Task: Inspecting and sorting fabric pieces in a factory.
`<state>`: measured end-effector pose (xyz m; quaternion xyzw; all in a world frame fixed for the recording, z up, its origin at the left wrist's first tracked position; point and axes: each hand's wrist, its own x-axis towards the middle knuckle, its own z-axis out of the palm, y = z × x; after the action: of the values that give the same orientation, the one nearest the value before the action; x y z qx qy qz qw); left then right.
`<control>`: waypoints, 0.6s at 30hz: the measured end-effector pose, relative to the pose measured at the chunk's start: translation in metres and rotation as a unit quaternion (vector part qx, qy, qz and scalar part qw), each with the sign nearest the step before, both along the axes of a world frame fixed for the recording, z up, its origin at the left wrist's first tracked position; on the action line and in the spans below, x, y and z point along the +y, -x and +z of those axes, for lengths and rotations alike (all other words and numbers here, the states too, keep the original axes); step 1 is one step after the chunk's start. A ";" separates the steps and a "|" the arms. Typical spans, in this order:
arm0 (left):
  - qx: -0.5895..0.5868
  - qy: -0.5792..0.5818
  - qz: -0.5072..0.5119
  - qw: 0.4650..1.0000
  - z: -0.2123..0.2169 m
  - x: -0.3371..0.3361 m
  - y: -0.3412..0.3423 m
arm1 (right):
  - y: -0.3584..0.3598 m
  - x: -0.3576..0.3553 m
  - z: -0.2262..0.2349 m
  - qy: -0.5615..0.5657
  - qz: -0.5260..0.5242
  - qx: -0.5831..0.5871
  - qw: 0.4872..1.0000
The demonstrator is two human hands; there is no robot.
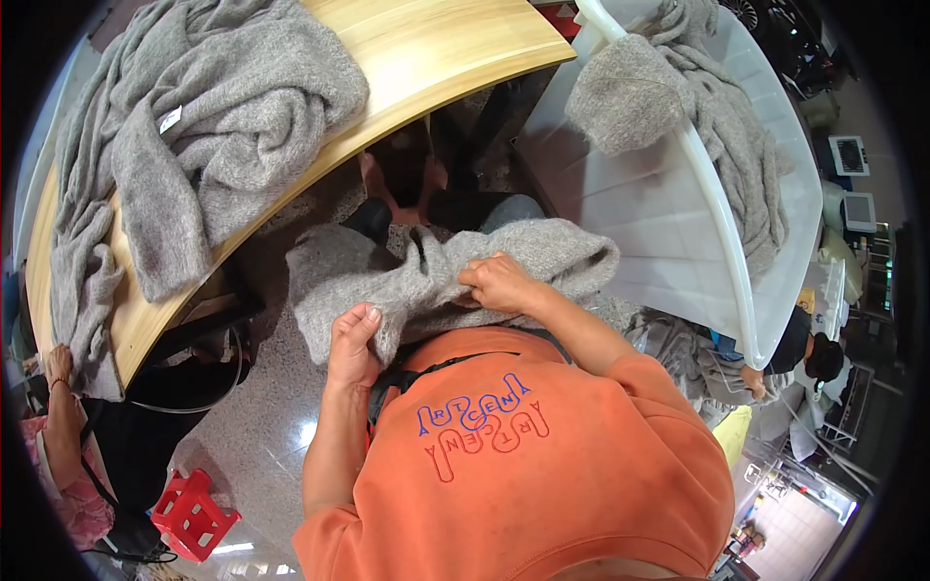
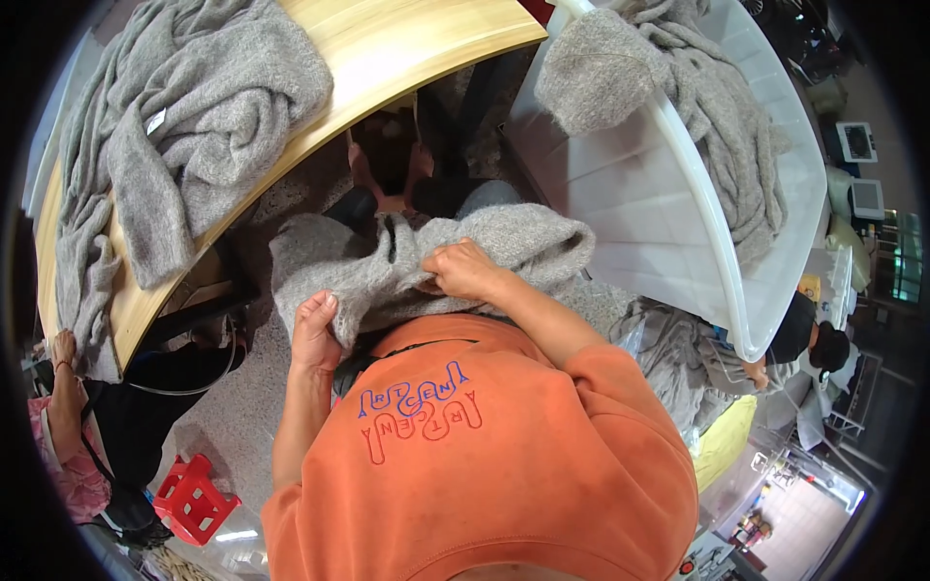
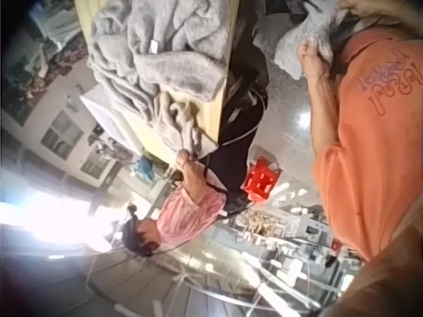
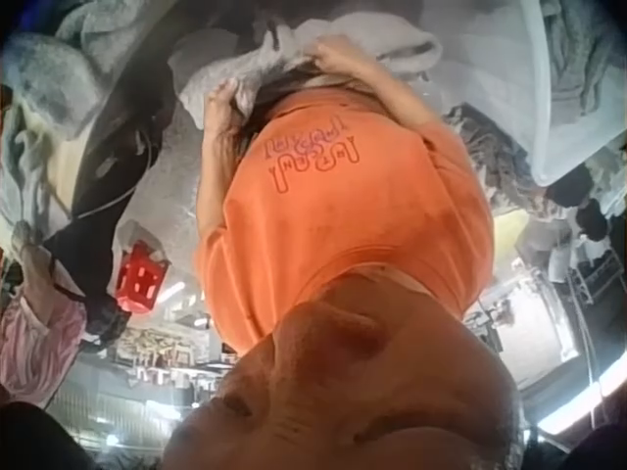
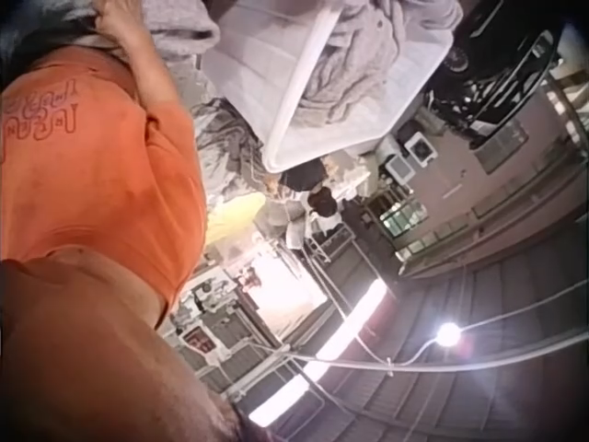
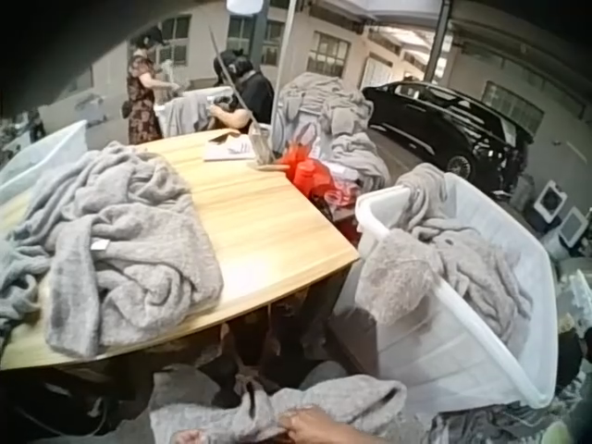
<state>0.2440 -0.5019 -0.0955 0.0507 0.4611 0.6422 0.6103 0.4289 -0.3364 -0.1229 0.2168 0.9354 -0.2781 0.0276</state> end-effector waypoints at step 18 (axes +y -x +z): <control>0.076 0.043 -0.110 0.990 0.040 0.015 -0.013 | 0.037 -0.041 0.073 -0.066 0.198 0.439 0.874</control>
<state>0.2574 -0.4873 -0.0557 0.1234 0.5253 0.5448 0.6419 0.3919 -0.3772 -0.0498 -0.1162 0.8908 -0.2711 -0.3455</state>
